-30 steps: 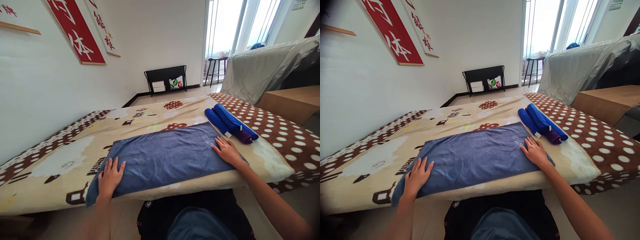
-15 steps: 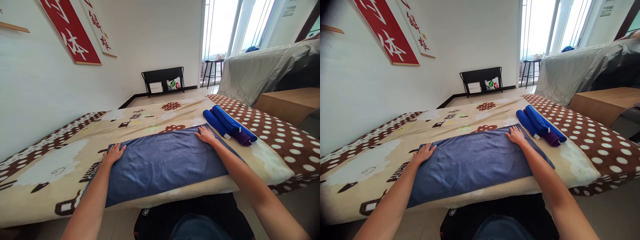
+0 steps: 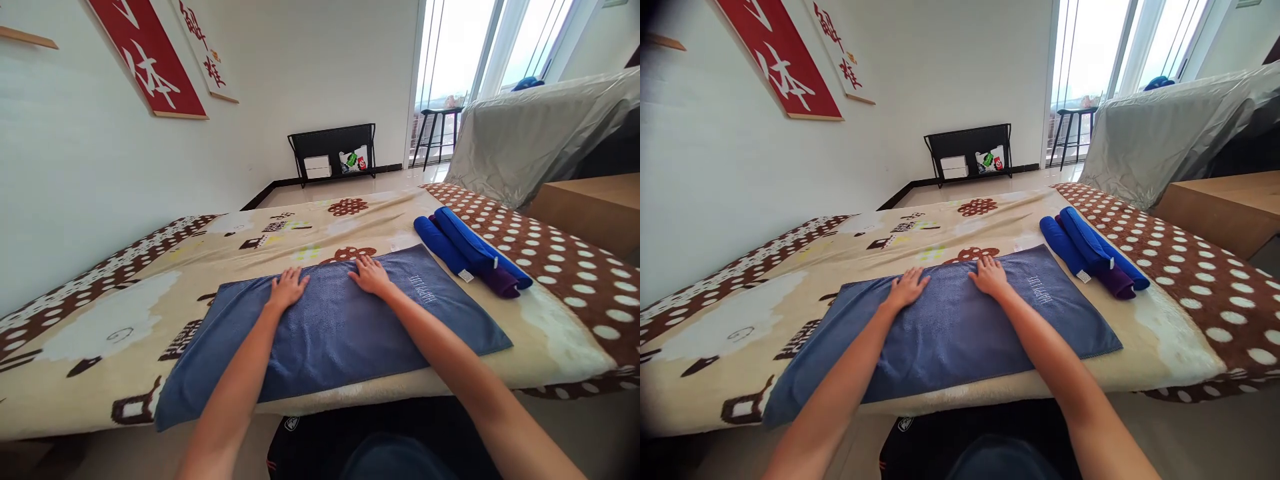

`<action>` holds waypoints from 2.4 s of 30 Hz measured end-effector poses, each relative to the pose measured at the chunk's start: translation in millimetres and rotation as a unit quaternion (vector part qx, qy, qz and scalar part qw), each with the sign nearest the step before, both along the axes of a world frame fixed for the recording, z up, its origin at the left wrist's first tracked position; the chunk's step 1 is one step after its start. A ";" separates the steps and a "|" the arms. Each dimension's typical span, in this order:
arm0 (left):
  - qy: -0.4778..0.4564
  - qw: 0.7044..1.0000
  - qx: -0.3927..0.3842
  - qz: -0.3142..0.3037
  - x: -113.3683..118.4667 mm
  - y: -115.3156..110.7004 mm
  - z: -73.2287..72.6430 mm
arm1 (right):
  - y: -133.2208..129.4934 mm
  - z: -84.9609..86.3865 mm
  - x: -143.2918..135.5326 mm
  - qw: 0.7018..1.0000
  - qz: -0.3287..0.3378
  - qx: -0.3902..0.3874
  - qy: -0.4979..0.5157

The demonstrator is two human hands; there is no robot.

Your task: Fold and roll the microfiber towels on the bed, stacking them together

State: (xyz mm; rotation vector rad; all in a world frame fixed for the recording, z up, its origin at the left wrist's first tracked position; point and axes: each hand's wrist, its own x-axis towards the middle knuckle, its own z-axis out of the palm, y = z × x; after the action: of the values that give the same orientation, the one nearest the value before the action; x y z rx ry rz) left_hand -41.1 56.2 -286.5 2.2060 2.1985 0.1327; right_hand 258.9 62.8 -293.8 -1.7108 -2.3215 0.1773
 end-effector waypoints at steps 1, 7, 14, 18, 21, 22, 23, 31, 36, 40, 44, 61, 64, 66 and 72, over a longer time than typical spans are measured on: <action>0.000 1.000 0.001 -0.026 18.0 2.9 -3.3 | -3.0 0.7 -14.5 1.000 0.018 0.001 0.002; -0.002 0.994 0.005 -0.111 43.8 4.3 -4.5 | -5.4 3.5 -17.0 0.998 0.066 0.005 0.004; 0.003 0.999 0.000 -0.045 -22.8 -3.5 0.2 | 4.4 0.7 75.6 1.000 -0.005 -0.005 -0.005; 0.003 1.000 0.003 0.014 -41.6 -7.3 1.4 | 1.9 -0.7 117.7 0.997 -0.069 -0.010 -0.013; -0.001 0.997 0.015 0.077 -42.0 -10.7 2.2 | -3.6 2.4 139.2 0.993 -0.119 -0.013 -0.017; -0.003 0.995 0.019 0.097 -39.9 -11.8 2.5 | -6.1 4.6 143.1 0.991 -0.131 -0.014 -0.018; -0.006 0.993 0.022 0.113 -36.9 -12.5 2.9 | -9.0 7.3 144.6 0.990 -0.140 -0.014 -0.019; -0.039 0.997 -0.033 -0.063 27.5 -8.6 10.0 | -80.6 21.9 48.1 0.998 0.062 0.025 -0.021; -0.055 0.984 -0.045 -0.164 74.5 -7.2 12.3 | -180.0 14.7 -23.0 0.949 0.308 0.041 0.045; -0.063 0.987 -0.026 -0.145 80.4 -7.3 14.7 | -237.5 17.6 -31.0 0.896 0.434 0.006 0.099; -0.064 0.991 0.005 -0.117 70.2 -8.2 18.6 | -256.8 22.9 -22.7 0.856 0.502 -0.074 0.104; -0.061 0.994 0.086 -0.025 90.5 17.8 11.6 | -260.7 -11.0 -43.0 0.899 0.288 0.324 -0.056; -0.062 0.994 0.081 -0.026 95.8 19.2 5.1 | -260.5 -7.6 -45.9 0.899 0.273 0.341 -0.041; -0.065 0.994 0.082 -0.025 97.1 19.1 3.4 | -261.2 -5.7 -46.5 0.903 0.265 0.336 -0.033; -0.096 0.991 0.095 -0.017 95.3 18.7 10.4 | -265.5 -8.5 -47.0 0.917 0.255 0.305 -0.026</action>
State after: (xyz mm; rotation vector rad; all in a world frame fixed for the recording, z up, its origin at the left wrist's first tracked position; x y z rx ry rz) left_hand 54.2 74.9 -276.0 2.2120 2.1232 0.5507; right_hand 211.9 -202.6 -302.2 -0.8091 -2.4478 -0.4616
